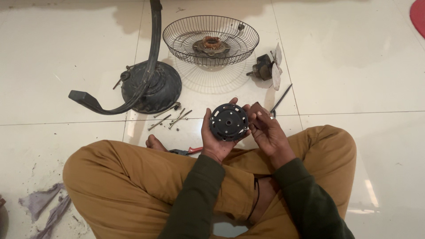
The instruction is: The person sits cross-legged on a tiled floor repairing a pedestal fan. They hold the fan's rear motor housing, unscrew and remove screws by hand and with a screwdriver, pry at the housing with a metal rod, and use red-handled pliers to work on the housing components, with the fan base, guard, and loose screws laid out on the floor nearby.
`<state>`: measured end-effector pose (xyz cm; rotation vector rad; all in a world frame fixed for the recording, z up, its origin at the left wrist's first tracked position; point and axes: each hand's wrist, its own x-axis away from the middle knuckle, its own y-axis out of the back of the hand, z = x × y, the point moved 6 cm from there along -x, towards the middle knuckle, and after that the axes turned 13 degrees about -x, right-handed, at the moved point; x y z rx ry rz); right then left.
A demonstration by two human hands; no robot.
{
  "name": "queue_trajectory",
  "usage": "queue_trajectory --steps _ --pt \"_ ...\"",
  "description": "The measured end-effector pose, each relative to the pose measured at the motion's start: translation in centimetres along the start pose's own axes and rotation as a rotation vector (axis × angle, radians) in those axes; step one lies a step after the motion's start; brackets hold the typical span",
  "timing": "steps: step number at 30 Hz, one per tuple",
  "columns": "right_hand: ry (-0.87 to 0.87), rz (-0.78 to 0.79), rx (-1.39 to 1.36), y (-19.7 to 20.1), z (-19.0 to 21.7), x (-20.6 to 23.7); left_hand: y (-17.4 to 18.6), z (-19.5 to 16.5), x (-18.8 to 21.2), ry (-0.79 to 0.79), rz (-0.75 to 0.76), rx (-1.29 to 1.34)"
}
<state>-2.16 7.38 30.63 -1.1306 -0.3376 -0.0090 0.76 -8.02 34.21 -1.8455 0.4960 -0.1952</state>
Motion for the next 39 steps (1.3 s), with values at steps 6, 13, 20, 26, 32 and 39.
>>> queue_trajectory --steps 6,13,20,26,32,39 --pt "0.030 0.058 0.126 -1.9 -0.2 0.9 0.7 -0.3 -0.1 -0.032 0.008 0.009" --pt "0.041 0.017 0.105 -1.7 -0.6 0.8 1.4 -0.3 0.0 -0.046 -0.074 -0.012" --pt "0.065 -0.011 0.122 -0.3 -0.5 0.0 2.7 -1.0 -0.4 -0.220 -0.283 -0.288" --pt "0.329 -0.036 0.193 -1.2 0.8 0.8 2.3 -1.2 -0.3 -0.139 -0.303 -0.252" --pt "0.634 0.246 1.286 -9.1 1.4 6.5 1.3 -1.9 -0.1 -0.138 -0.184 -0.092" --pt "0.780 0.558 1.895 -14.7 -1.7 8.7 0.9 -1.9 -0.6 -0.143 -0.116 -0.113"
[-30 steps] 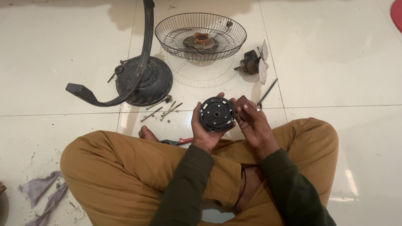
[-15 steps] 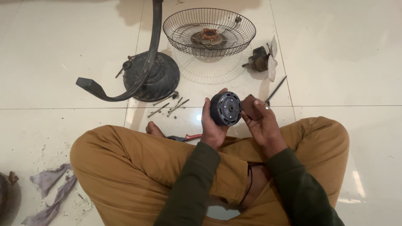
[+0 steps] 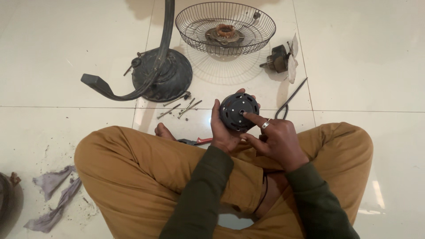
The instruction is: The person sits cross-legged on a tiled floor repairing a pedestal fan. They hold the fan's rear motor housing, unscrew and remove screws by hand and with a screwdriver, pry at the housing with a metal rod, and use red-handled pliers to work on the housing components, with the fan base, guard, and loose screws laid out on the floor nearby.
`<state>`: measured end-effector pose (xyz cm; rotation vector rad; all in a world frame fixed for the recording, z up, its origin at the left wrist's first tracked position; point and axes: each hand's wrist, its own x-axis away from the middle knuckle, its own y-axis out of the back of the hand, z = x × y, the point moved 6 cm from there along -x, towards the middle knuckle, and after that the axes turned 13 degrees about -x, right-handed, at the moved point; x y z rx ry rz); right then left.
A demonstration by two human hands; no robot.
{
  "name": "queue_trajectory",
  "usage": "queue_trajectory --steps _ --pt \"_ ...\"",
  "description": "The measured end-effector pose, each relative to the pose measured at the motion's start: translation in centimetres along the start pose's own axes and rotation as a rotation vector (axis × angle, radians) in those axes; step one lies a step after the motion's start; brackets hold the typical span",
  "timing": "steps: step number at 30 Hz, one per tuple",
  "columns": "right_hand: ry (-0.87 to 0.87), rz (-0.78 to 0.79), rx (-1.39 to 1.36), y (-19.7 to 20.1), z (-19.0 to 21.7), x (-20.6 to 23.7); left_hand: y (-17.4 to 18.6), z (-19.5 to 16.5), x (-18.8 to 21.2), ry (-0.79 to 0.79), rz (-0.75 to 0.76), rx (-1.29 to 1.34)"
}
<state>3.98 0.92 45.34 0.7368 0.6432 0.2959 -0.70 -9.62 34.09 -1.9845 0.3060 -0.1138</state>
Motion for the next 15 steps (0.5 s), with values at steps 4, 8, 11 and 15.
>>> queue_trajectory --steps 4,8,11,15 --pt "-0.001 0.012 0.032 -0.2 -0.2 -0.2 0.1 0.0 -0.1 0.026 -0.005 0.056" --pt "-0.034 -0.034 -0.061 -1.0 -1.0 0.3 1.1 -0.2 -0.2 -0.079 -0.059 -0.139" --pt "-0.240 -0.173 -0.277 -2.1 -3.3 0.8 2.4 0.0 -0.4 -0.174 -0.148 -0.212" --pt "-0.459 -0.334 -0.426 -3.6 -8.0 1.1 6.3 -2.2 -0.2 -0.419 -0.536 -0.196"
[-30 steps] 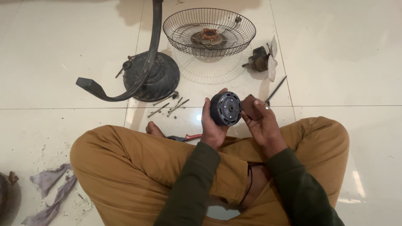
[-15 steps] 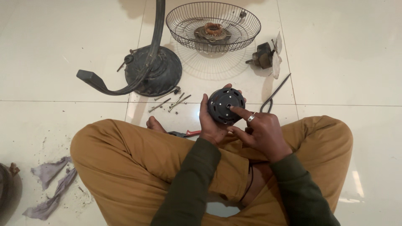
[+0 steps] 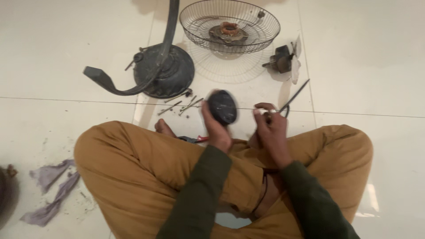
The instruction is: The person sits cross-legged on a tiled floor repairing a pedestal fan. They hold the fan's rear motor housing, unscrew and remove screws by hand and with a screwdriver, pry at the housing with a metal rod, and use red-handled pliers to work on the housing components, with the fan base, guard, and loose screws laid out on the floor nearby.
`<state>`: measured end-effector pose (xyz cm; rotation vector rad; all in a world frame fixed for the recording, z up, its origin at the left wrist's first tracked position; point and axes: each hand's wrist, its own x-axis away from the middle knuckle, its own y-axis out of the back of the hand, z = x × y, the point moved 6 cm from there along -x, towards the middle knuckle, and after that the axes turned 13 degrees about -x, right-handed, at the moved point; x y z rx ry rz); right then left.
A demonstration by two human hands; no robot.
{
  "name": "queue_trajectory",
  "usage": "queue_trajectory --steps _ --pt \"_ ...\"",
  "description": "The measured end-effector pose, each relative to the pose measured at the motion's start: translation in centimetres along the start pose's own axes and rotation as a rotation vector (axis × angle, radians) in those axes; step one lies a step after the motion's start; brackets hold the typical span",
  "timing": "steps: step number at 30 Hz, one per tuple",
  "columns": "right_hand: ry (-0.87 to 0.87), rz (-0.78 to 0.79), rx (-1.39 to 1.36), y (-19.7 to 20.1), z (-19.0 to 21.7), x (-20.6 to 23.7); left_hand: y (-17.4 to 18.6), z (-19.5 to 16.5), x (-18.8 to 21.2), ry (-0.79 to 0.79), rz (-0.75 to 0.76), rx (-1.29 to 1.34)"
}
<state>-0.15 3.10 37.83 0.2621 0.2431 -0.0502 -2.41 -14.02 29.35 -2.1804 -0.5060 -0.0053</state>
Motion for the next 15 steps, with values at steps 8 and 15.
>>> queue_trajectory --steps 8,15 --pt "0.185 0.356 0.452 -3.7 -5.2 -1.6 5.0 -2.7 -1.3 0.116 -0.427 0.039" --pt "0.078 0.074 0.736 3.7 -5.6 -5.4 4.9 -5.9 -3.4 0.173 -0.318 -0.036"
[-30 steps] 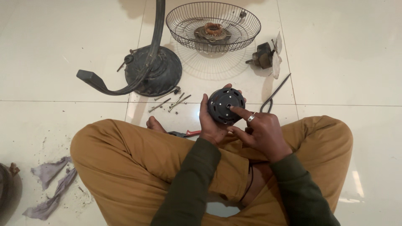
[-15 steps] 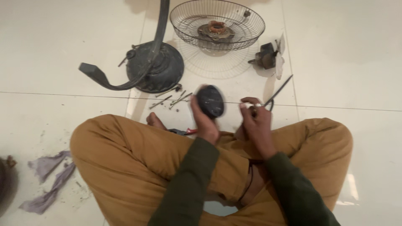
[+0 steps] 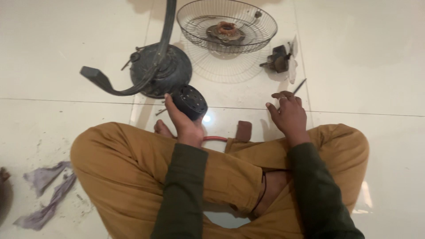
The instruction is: The person sits cross-legged on a tiled floor repairing a pedestal fan. They hold the fan's rear motor housing, unscrew and remove screws by hand and with a screwdriver, pry at the housing with a metal rod, and use red-handled pliers to work on the housing components, with the fan base, guard, and loose screws laid out on the floor nearby.
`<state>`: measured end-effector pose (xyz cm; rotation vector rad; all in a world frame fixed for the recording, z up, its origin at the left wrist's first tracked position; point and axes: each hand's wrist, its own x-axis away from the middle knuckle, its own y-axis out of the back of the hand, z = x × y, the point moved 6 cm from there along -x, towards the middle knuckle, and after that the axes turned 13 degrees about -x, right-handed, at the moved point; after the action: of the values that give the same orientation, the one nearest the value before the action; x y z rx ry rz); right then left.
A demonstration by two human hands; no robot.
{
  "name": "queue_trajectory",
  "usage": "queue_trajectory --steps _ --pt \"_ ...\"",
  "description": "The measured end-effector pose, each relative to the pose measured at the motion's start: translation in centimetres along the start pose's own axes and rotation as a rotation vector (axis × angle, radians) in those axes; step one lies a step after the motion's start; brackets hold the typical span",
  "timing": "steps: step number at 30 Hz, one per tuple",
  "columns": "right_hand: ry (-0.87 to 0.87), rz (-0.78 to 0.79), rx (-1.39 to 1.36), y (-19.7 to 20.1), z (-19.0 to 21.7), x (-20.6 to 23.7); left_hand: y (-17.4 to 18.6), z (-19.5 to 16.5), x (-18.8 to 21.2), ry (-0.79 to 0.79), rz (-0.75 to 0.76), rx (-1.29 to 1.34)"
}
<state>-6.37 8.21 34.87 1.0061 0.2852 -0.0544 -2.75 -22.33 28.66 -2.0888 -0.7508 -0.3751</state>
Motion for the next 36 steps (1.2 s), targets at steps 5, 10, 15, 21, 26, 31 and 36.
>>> queue_trajectory --steps 5,10,15,21,26,31,36 --pt "-0.307 0.250 0.173 -0.9 -3.3 0.2 -1.1 1.1 0.5 0.001 0.114 0.048" --pt "0.155 -0.089 0.002 0.1 2.8 1.1 -0.6 -7.0 2.3 -0.378 0.003 0.083" --pt "0.496 0.005 -0.340 -2.7 10.4 2.1 -2.0 -15.7 7.4 -0.661 0.222 -0.109" --pt "0.555 0.262 -0.411 -10.1 18.3 -0.9 -4.3 -18.0 9.5 -0.688 0.400 -0.212" --pt "0.699 0.297 -0.127 -14.9 22.1 -2.5 -4.3 -16.6 8.0 -0.541 0.469 -0.166" --pt "0.764 0.343 -0.043 -18.0 22.2 -3.1 -3.9 -15.8 6.8 -0.410 0.501 -0.078" --pt "0.900 0.365 -0.141 -17.9 22.7 -3.4 -4.0 -14.9 5.9 -0.304 0.539 0.033"
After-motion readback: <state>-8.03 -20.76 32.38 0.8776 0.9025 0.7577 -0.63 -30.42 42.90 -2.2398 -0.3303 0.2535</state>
